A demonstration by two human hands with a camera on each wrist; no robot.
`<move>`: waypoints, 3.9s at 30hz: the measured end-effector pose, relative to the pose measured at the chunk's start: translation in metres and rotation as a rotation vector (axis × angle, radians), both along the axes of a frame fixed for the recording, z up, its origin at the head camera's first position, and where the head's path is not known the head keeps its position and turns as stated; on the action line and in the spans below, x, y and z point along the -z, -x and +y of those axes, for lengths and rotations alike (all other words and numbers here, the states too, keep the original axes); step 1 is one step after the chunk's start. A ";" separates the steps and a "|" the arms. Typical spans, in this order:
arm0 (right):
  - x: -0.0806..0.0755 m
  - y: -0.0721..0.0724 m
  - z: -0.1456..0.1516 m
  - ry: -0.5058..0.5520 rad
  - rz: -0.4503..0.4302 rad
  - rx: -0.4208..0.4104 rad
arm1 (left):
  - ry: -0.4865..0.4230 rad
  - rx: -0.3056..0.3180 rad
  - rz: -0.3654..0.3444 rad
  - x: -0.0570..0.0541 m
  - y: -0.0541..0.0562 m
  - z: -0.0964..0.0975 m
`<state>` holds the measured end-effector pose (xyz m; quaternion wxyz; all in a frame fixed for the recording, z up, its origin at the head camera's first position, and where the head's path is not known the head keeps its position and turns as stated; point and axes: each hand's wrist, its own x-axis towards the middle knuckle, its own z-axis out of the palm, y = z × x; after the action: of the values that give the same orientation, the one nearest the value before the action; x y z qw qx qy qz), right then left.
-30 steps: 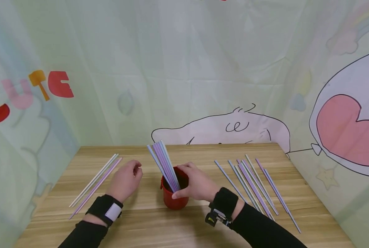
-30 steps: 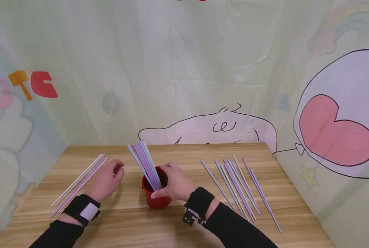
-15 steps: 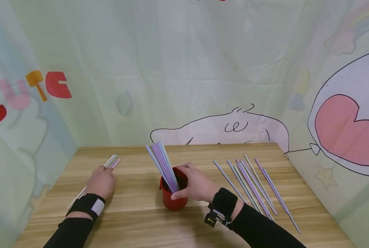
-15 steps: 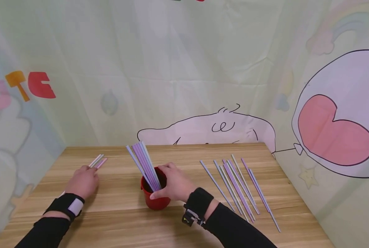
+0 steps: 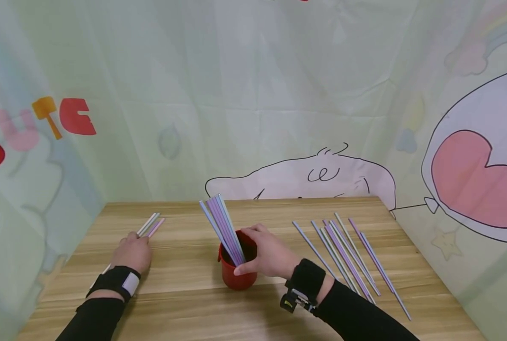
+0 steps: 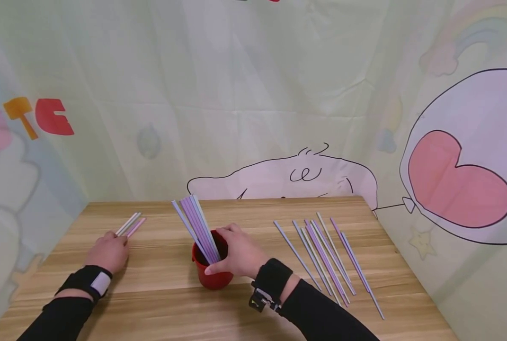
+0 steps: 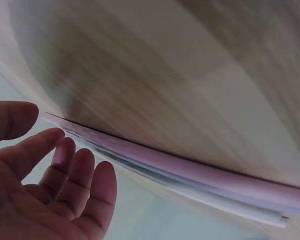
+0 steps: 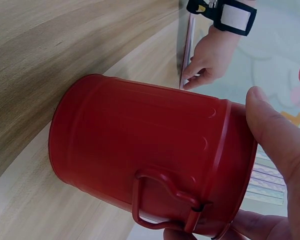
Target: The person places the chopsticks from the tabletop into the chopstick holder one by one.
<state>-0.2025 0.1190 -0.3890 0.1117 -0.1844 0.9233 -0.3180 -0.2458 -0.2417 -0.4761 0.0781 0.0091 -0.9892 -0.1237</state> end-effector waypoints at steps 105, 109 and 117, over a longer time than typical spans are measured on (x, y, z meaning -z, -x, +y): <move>0.001 0.001 0.000 0.009 0.018 -0.020 | -0.896 0.211 0.478 -0.144 -0.038 0.092; 0.001 0.001 0.000 0.014 0.011 -0.020 | -0.906 0.235 0.472 -0.143 -0.038 0.099; 0.001 0.001 0.000 -0.001 0.018 -0.012 | -0.880 0.255 0.421 -0.135 -0.037 0.111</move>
<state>-0.2034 0.1194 -0.3904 0.1052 -0.1929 0.9232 -0.3152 -0.2088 -0.1311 -0.3410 0.2491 -0.1049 -0.7992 -0.5369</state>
